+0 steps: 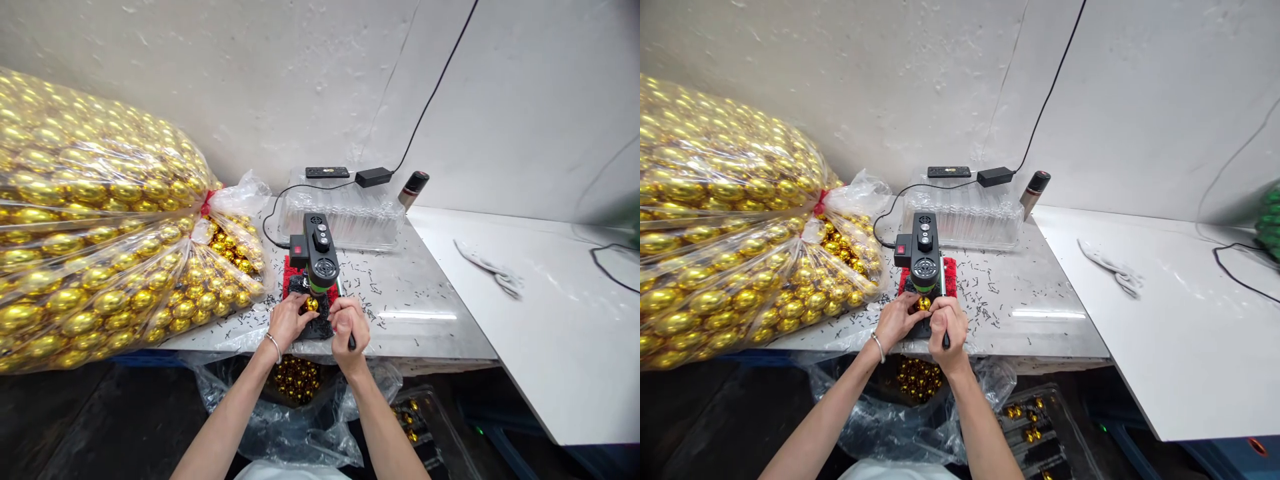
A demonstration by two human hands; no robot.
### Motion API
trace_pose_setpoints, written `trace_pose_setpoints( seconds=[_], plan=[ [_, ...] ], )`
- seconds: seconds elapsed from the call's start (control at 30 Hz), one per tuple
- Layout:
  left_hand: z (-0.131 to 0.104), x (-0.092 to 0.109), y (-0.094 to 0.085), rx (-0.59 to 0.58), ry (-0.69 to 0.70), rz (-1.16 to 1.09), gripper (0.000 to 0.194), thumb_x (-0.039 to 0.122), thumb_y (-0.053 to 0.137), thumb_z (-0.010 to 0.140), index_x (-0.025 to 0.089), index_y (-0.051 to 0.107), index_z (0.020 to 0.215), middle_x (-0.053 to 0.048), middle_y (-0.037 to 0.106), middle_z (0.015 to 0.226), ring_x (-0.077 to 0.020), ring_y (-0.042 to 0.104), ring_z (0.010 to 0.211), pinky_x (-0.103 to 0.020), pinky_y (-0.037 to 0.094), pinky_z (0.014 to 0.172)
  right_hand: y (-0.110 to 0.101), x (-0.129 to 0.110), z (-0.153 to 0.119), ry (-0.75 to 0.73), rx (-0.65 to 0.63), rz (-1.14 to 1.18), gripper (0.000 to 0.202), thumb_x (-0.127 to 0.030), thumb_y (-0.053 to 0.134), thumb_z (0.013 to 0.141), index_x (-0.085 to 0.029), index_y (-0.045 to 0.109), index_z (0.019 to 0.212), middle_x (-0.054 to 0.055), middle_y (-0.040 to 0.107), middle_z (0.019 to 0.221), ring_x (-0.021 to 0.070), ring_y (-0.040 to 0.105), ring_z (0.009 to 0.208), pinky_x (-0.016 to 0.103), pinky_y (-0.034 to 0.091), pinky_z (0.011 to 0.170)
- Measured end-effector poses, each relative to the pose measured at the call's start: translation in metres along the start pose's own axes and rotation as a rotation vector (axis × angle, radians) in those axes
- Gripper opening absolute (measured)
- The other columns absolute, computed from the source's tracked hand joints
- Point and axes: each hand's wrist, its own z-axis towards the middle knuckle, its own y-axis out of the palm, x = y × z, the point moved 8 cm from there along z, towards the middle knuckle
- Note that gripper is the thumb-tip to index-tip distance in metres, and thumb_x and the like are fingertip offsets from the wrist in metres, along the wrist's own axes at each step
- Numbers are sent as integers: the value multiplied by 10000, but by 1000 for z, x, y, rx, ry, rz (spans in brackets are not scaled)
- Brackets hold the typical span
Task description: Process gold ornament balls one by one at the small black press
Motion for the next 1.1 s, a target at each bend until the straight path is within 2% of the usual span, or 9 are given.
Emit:
trace_pose_setpoints(
  seconds=[0.1, 0.37, 0.6, 0.73, 0.83, 0.97, 1.03, 1.1],
  plan=[
    [-1, -1, 0, 13, -3, 8, 378, 409, 626, 834, 214, 662, 1155, -86, 657, 1124, -236, 650, 930, -285, 471, 756, 3, 8, -10, -40, 5, -5, 278, -199, 334, 932, -208, 462, 685, 21, 512, 724, 145, 514, 671, 313, 439, 610],
    [-3, 2, -1, 25, 11, -34, 368, 435, 597, 853, 209, 673, 1134, -79, 673, 1104, -232, 656, 913, -286, 475, 737, 5, 20, -21, -86, 42, -48, 303, -235, 296, 953, -219, 436, 685, -1, 508, 718, 147, 564, 678, 407, 468, 793],
    [-2, -1, 0, 44, 11, -20, 362, 429, 583, 860, 223, 667, 1146, -75, 673, 1115, -215, 649, 892, -282, 467, 727, 5, 23, -23, -96, 45, -75, 295, -227, 292, 946, -220, 430, 686, 4, 515, 716, 153, 573, 680, 405, 479, 777],
    [-2, 0, 0, 36, 12, -13, 367, 445, 576, 860, 217, 674, 1130, -72, 684, 1054, -208, 652, 850, -277, 463, 702, 9, 19, -24, -166, -13, -86, 278, -212, 311, 936, -214, 443, 692, 15, 518, 712, 160, 577, 696, 376, 478, 721],
    [0, -1, 0, 39, 14, -22, 375, 432, 599, 847, 214, 668, 1143, -75, 680, 1081, -214, 656, 882, -279, 468, 729, 7, 10, -14, -178, -14, -65, 289, -194, 321, 931, -210, 439, 668, 18, 511, 703, 149, 548, 678, 330, 461, 651],
    [-1, 1, -5, 64, 27, -80, 369, 384, 656, 809, 200, 672, 1129, -84, 677, 1102, -230, 646, 953, -287, 466, 796, -5, -5, 19, -27, 63, -29, 315, -166, 337, 939, -207, 425, 639, -10, 464, 634, 123, 493, 622, 277, 397, 584],
    [-11, 1, -12, 98, 18, -141, 374, 385, 664, 799, 185, 676, 1115, -92, 683, 1060, -228, 642, 923, -296, 462, 804, -5, -12, 35, 51, 25, -34, 323, -178, 355, 943, -207, 419, 628, -15, 456, 624, 118, 477, 612, 278, 383, 587],
    [-29, 1, -13, 83, 14, -227, 384, 424, 666, 786, 184, 689, 1085, -81, 693, 984, -221, 634, 867, -298, 455, 782, -4, -18, 45, 71, -6, -27, 337, -187, 368, 943, -208, 398, 609, -12, 455, 628, 120, 484, 629, 281, 379, 599]
  ],
)
